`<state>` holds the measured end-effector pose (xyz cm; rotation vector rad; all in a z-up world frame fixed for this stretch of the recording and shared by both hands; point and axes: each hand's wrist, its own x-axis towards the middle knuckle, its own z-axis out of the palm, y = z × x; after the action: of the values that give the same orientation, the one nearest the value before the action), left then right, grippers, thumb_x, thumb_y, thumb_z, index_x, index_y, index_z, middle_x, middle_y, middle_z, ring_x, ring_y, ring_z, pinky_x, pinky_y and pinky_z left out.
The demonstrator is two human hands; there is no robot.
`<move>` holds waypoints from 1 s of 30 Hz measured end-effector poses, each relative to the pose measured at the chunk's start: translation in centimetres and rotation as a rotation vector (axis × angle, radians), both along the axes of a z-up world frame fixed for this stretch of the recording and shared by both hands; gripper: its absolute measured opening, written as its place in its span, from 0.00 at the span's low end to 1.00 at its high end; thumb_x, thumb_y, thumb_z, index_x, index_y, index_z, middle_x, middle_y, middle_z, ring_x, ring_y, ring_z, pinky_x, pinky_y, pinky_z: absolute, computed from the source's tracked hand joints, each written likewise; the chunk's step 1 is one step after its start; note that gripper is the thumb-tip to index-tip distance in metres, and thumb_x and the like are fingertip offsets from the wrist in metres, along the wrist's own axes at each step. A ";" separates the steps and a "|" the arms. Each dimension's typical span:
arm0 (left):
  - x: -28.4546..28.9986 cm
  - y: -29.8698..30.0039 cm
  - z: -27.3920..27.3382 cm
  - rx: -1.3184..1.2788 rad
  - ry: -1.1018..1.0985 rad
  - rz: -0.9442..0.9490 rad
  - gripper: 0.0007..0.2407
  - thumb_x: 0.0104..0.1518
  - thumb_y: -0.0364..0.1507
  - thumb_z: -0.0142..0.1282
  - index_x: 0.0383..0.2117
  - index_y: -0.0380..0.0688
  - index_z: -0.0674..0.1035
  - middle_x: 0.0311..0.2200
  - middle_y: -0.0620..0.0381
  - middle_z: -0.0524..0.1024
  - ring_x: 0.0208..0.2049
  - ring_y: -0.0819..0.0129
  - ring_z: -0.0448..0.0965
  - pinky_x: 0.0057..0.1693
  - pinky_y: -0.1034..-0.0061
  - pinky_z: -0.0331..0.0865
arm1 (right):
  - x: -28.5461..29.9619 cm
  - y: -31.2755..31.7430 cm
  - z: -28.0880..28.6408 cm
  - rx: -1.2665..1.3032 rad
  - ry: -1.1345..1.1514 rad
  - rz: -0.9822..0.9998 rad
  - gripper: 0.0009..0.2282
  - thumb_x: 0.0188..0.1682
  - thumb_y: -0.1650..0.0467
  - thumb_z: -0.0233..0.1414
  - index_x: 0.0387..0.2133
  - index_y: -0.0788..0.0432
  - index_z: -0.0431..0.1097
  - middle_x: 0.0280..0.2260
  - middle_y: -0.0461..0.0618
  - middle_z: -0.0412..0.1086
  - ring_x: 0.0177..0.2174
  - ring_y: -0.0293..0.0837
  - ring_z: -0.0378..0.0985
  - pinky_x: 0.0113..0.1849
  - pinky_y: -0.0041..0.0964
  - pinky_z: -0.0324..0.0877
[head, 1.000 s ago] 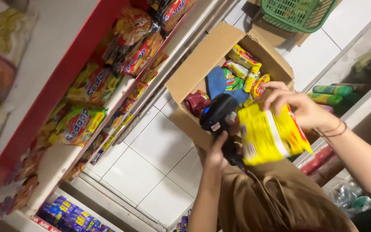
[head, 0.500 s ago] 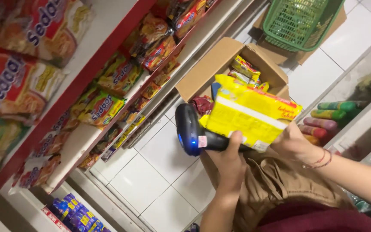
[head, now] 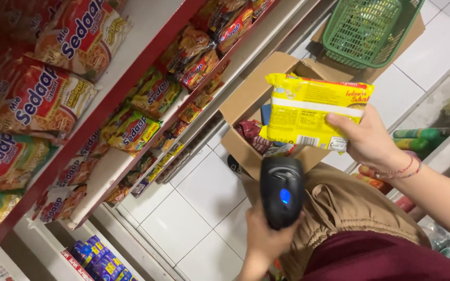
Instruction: The recorder is cleaning and stocking shelves with instant noodle packets in a grocery store setting.
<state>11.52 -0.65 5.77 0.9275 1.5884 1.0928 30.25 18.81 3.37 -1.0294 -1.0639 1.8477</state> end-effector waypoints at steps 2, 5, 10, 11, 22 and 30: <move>0.4 0.1 1.5 -0.045 -0.015 -0.052 0.15 0.47 0.31 0.70 0.39 0.39 0.81 0.30 0.51 0.86 0.32 0.68 0.89 0.43 0.75 0.80 | 0.0 0.1 0.4 0.000 -0.018 0.003 0.19 0.53 0.77 0.50 0.59 0.68 0.64 0.54 0.53 0.71 0.52 0.43 0.75 0.54 0.41 0.70; 1.1 -0.5 1.6 0.116 -0.034 -0.102 0.15 0.49 0.28 0.68 0.42 0.39 0.80 0.34 0.49 0.85 0.36 0.61 0.88 0.46 0.72 0.79 | 0.1 0.1 0.4 -0.008 -0.009 0.013 0.19 0.53 0.77 0.50 0.59 0.68 0.63 0.55 0.53 0.71 0.52 0.44 0.75 0.54 0.42 0.71; 1.9 -0.5 2.2 0.139 -0.073 -0.100 0.15 0.52 0.29 0.66 0.45 0.38 0.80 0.37 0.49 0.84 0.40 0.59 0.88 0.49 0.71 0.79 | 0.2 0.1 0.5 0.006 0.013 0.018 0.20 0.54 0.77 0.50 0.60 0.68 0.62 0.55 0.53 0.70 0.52 0.44 0.75 0.54 0.42 0.71; 1.9 -0.3 2.2 0.138 -0.073 -0.099 0.15 0.52 0.29 0.66 0.45 0.38 0.80 0.37 0.49 0.84 0.40 0.59 0.88 0.49 0.71 0.79 | 0.5 0.2 0.2 0.005 0.012 0.019 0.20 0.54 0.77 0.50 0.60 0.68 0.62 0.55 0.53 0.70 0.52 0.44 0.75 0.54 0.42 0.71; 3.0 11.8 -24.6 -0.198 0.540 0.038 0.28 0.49 0.34 0.65 0.57 0.34 0.71 0.35 0.36 0.80 0.37 0.39 0.82 0.45 0.53 0.74 | 5.0 0.6 -2.9 0.066 -0.099 -0.188 0.18 0.54 0.77 0.49 0.59 0.67 0.62 0.54 0.51 0.71 0.52 0.43 0.75 0.55 0.40 0.71; 9.0 14.7 -47.6 -0.176 0.905 -0.499 0.26 0.56 0.25 0.54 0.65 0.50 0.68 0.44 0.38 0.75 0.44 0.43 0.80 0.48 0.53 0.74 | 9.8 -1.8 -7.6 -0.112 -0.380 -0.318 0.16 0.55 0.72 0.50 0.55 0.67 0.68 0.47 0.52 0.74 0.41 0.41 0.76 0.40 0.37 0.71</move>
<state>20.55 14.03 -41.88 1.7156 1.9326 0.1456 40.05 17.02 -4.24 -1.5632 -0.9462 1.5012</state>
